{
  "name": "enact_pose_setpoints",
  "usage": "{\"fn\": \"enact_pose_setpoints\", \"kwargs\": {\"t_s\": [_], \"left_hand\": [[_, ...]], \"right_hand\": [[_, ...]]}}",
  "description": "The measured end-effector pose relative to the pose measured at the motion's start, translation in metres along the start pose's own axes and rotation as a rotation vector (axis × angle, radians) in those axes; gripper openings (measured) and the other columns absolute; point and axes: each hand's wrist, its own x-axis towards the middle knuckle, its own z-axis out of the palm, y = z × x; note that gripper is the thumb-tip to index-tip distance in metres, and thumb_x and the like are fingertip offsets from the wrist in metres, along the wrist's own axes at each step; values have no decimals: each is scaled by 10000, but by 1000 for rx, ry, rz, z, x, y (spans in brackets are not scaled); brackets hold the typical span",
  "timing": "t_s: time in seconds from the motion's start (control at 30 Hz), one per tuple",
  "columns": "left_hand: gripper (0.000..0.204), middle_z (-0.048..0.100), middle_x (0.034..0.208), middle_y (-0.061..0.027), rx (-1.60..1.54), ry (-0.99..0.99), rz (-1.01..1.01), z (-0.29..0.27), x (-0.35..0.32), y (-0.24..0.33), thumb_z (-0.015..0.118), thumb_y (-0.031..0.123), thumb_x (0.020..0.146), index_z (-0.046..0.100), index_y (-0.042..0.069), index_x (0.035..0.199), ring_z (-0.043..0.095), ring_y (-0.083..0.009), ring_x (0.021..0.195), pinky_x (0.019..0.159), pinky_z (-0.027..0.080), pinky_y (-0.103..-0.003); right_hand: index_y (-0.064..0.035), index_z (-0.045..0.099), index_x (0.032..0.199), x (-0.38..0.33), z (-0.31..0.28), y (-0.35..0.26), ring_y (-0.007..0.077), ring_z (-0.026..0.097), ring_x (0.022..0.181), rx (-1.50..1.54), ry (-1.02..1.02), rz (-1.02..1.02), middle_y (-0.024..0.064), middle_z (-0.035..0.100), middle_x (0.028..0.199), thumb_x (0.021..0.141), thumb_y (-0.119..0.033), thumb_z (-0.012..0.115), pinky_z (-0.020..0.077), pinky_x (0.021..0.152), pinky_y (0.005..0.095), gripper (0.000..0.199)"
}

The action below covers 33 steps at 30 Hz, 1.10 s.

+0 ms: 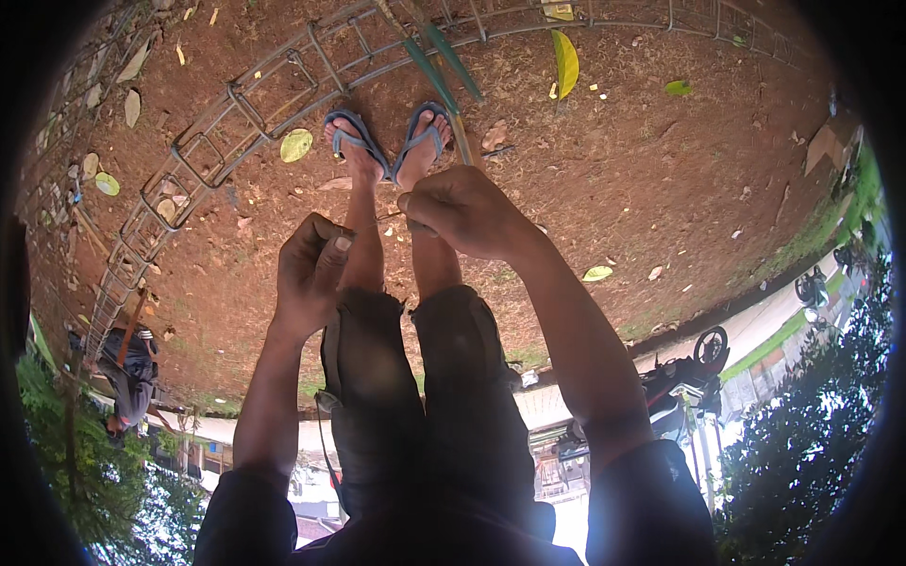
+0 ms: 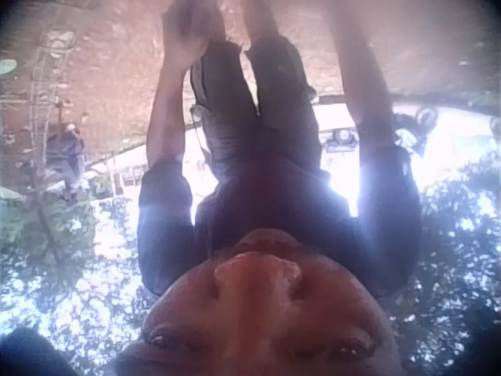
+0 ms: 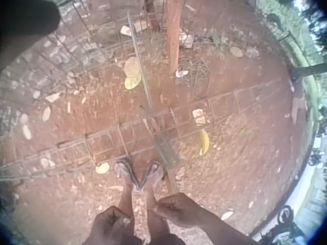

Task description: The person uses pliers to twist wire ties at the intersections of a metal wire mesh laid on the ground. They repeatedly position the mesh, grip the wire with pliers, and twist to secure the joints.

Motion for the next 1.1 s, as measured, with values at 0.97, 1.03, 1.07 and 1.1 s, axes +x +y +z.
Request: {"fn": "enact_pose_setpoints", "kwargs": {"t_s": [0.97,1.03,1.07,1.1], "left_hand": [[148,585,729,-34,-215,-9,9,-89,-146,-8,568,124,933,541,-14,886,517,-83,681,633,428,-242],[138,604,729,-59,-50,-121,-23,-123,-156,-3,576,104,923,567,-32,906,544,-96,666,624,445,-261],[137,595,723,-59,-16,-74,-9,-132,-163,-3,576,106,923,565,-29,902,541,-97,659,622,445,-264],[137,586,717,-59,16,-33,7,-139,-167,-4,576,107,923,563,-27,899,538,-97,652,619,446,-266]], "right_hand": [[-41,580,698,-38,195,-34,74,313,415,664,-114,156,-24,401,490,978,-446,432,252,427,251,514],[-54,559,662,-39,185,-47,92,330,419,-22,-30,-97,-29,380,477,983,-431,422,256,427,257,514],[-60,549,646,-39,190,-59,95,340,430,-405,36,-224,-30,373,477,987,-423,415,263,434,256,515],[-59,553,662,-37,205,-67,96,339,435,-401,91,-273,-29,367,479,991,-423,404,266,440,256,512]]}}
